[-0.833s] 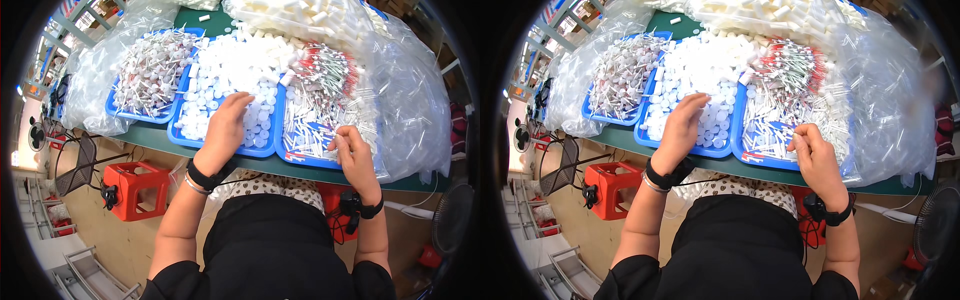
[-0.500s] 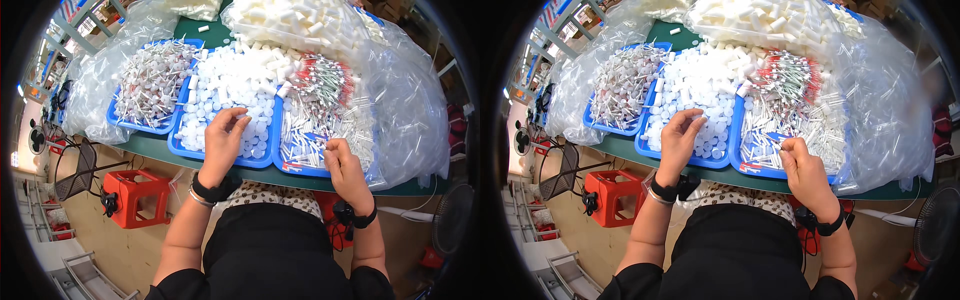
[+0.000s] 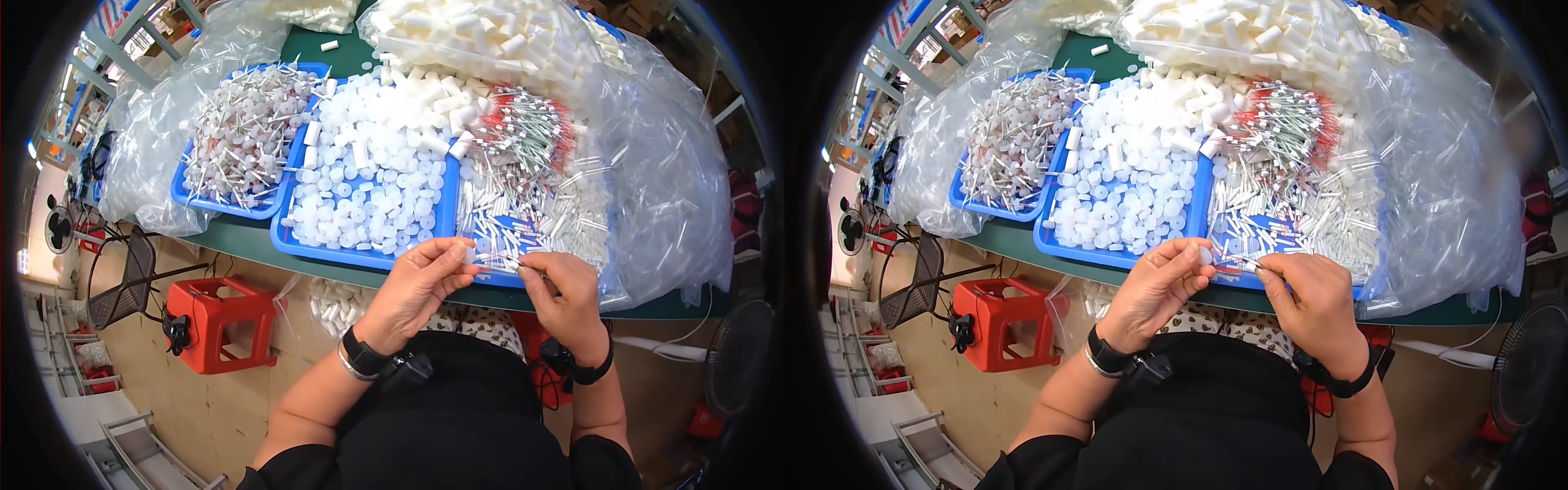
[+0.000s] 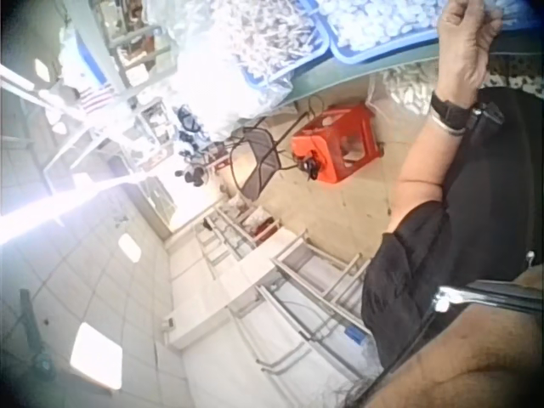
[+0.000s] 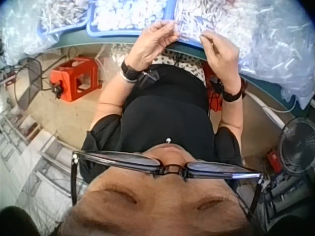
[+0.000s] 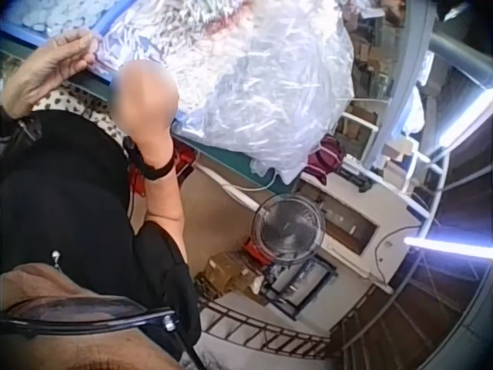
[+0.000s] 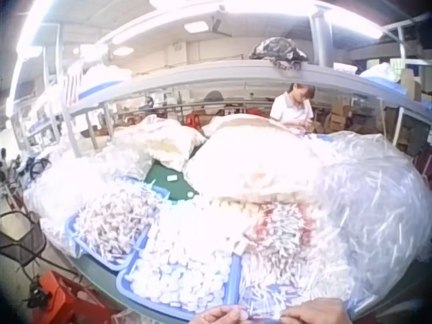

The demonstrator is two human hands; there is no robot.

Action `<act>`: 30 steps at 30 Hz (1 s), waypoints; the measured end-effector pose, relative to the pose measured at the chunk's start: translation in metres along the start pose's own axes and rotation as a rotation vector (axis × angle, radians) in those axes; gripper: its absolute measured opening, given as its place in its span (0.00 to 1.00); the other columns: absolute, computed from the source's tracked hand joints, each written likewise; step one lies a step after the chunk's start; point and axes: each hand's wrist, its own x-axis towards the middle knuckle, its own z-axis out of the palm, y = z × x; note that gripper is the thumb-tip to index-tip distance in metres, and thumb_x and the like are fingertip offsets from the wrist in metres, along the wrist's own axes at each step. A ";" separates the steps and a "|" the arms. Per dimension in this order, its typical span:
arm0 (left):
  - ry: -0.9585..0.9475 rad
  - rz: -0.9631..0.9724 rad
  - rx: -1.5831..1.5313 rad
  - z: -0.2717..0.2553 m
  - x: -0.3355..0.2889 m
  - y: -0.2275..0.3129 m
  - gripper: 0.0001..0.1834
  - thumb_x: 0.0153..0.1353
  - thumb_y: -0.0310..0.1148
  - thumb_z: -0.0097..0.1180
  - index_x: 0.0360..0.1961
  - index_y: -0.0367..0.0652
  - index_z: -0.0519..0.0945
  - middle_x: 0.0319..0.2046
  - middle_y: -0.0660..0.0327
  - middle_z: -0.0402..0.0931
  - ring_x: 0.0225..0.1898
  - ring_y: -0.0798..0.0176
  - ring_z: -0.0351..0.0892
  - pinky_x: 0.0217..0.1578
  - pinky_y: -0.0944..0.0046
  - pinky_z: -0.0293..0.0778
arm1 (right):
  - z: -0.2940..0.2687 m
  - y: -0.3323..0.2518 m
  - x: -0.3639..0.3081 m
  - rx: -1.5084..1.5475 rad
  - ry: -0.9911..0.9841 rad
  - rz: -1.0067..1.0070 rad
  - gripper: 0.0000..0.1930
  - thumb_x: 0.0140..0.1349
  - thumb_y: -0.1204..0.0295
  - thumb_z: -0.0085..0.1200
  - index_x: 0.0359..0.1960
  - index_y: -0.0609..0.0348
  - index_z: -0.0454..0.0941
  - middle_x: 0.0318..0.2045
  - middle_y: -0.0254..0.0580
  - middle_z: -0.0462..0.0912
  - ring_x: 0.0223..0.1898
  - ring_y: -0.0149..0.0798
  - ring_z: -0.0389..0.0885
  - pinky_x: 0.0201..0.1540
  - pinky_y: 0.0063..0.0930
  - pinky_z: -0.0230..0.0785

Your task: The person repeatedly picks up a white cotton pad and a plastic stick from blue trays on a table. They insert the stick into the center of the cotton pad to form a swab and place the finished item into a tray on the left. The process is continuous and repetitive throughout the clip.

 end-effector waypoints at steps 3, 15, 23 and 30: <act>0.041 0.007 -0.070 0.005 0.003 -0.009 0.13 0.69 0.32 0.53 0.48 0.33 0.77 0.44 0.55 0.80 0.45 0.63 0.82 0.48 0.69 0.80 | -0.001 -0.002 -0.001 -0.060 -0.017 -0.086 0.04 0.54 0.78 0.62 0.32 0.61 0.80 0.24 0.42 0.82 0.23 0.43 0.79 0.28 0.35 0.67; 0.027 0.021 -0.122 0.015 0.000 -0.015 0.14 0.69 0.33 0.54 0.51 0.37 0.75 0.43 0.58 0.80 0.46 0.65 0.81 0.50 0.68 0.78 | 0.000 0.001 -0.005 -0.219 0.016 -0.130 0.05 0.54 0.78 0.61 0.32 0.60 0.79 0.23 0.41 0.80 0.23 0.42 0.78 0.27 0.35 0.63; 0.010 0.040 -0.105 0.014 0.000 -0.016 0.18 0.69 0.34 0.55 0.55 0.36 0.74 0.40 0.61 0.80 0.41 0.70 0.80 0.46 0.72 0.78 | -0.001 0.001 -0.005 -0.289 -0.012 -0.206 0.06 0.53 0.77 0.62 0.33 0.59 0.79 0.18 0.37 0.72 0.20 0.40 0.72 0.25 0.34 0.61; 0.012 0.039 -0.124 0.016 -0.001 -0.013 0.17 0.68 0.32 0.55 0.55 0.35 0.75 0.40 0.61 0.79 0.42 0.69 0.79 0.48 0.70 0.77 | -0.003 0.002 -0.005 -0.310 -0.040 -0.234 0.07 0.52 0.77 0.63 0.32 0.58 0.79 0.18 0.36 0.70 0.19 0.40 0.69 0.25 0.34 0.59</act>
